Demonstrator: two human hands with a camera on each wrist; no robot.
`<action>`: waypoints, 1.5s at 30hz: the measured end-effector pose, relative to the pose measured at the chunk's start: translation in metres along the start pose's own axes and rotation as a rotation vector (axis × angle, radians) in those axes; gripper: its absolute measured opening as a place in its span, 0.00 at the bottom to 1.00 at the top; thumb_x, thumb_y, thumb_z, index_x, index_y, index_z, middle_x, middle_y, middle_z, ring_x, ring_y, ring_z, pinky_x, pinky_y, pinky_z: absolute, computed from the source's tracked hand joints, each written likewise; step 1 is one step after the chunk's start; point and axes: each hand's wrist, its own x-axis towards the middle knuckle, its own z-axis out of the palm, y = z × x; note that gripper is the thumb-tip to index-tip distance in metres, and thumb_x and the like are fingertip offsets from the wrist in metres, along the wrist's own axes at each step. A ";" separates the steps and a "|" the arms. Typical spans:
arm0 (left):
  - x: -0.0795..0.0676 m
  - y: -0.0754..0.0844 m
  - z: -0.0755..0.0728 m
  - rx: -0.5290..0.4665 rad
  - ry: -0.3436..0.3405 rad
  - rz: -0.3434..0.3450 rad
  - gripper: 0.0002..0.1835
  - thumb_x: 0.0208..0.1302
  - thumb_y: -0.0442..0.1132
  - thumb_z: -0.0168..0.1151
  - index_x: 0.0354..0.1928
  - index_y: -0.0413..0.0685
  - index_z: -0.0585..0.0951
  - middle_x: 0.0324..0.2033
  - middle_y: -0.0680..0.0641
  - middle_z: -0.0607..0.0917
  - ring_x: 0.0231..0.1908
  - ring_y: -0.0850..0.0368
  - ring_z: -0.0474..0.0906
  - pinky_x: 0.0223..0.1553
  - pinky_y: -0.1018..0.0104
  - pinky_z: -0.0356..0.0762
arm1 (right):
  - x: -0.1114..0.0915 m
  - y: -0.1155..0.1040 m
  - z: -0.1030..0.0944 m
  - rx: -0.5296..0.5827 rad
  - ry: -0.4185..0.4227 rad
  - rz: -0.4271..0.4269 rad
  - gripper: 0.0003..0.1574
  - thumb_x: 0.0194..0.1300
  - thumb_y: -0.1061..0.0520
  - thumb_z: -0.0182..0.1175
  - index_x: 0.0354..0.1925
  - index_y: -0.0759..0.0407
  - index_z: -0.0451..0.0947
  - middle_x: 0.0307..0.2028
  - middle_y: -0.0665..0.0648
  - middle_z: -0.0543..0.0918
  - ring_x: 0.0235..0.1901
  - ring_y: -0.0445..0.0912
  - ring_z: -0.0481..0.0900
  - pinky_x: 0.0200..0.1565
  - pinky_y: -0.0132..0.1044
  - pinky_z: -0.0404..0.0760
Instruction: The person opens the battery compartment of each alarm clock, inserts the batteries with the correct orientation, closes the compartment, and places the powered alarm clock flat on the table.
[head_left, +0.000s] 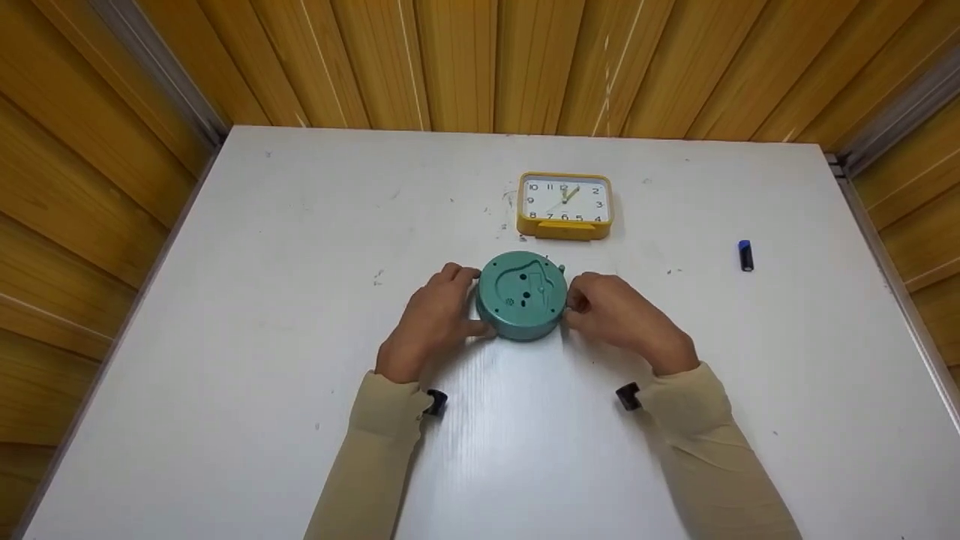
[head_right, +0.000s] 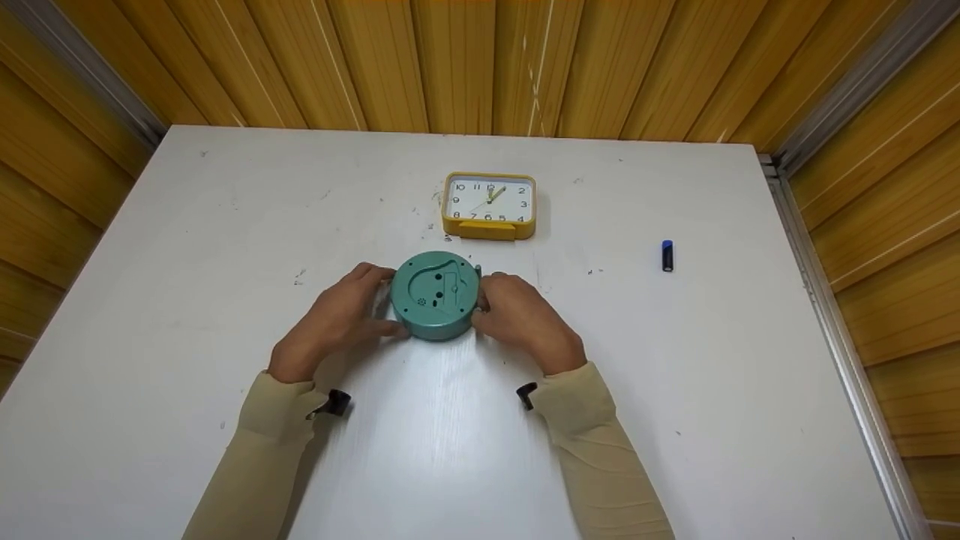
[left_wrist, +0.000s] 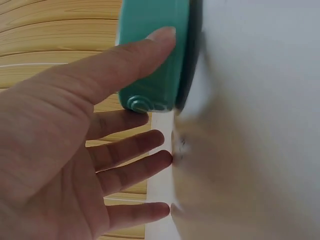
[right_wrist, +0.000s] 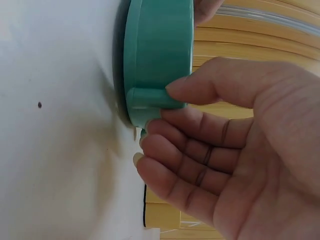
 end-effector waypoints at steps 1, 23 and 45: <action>0.000 0.001 0.000 0.003 0.004 -0.004 0.46 0.55 0.45 0.86 0.74 0.46 0.73 0.67 0.44 0.76 0.67 0.49 0.73 0.68 0.55 0.71 | -0.001 0.002 -0.001 0.018 0.006 -0.010 0.02 0.66 0.63 0.64 0.37 0.63 0.80 0.34 0.55 0.80 0.37 0.51 0.76 0.42 0.45 0.76; 0.001 0.005 0.005 0.112 0.371 0.216 0.28 0.60 0.41 0.79 0.62 0.50 0.81 0.53 0.48 0.84 0.43 0.54 0.84 0.43 0.58 0.85 | -0.007 0.010 -0.019 0.154 0.126 0.001 0.12 0.70 0.63 0.63 0.50 0.63 0.75 0.43 0.59 0.81 0.44 0.53 0.77 0.48 0.47 0.77; -0.001 -0.007 -0.006 -0.097 0.317 0.206 0.28 0.69 0.44 0.75 0.67 0.48 0.79 0.55 0.48 0.87 0.51 0.51 0.87 0.52 0.58 0.83 | -0.007 0.002 -0.016 0.058 0.257 -0.132 0.27 0.64 0.70 0.72 0.60 0.64 0.77 0.52 0.59 0.79 0.53 0.54 0.84 0.58 0.50 0.82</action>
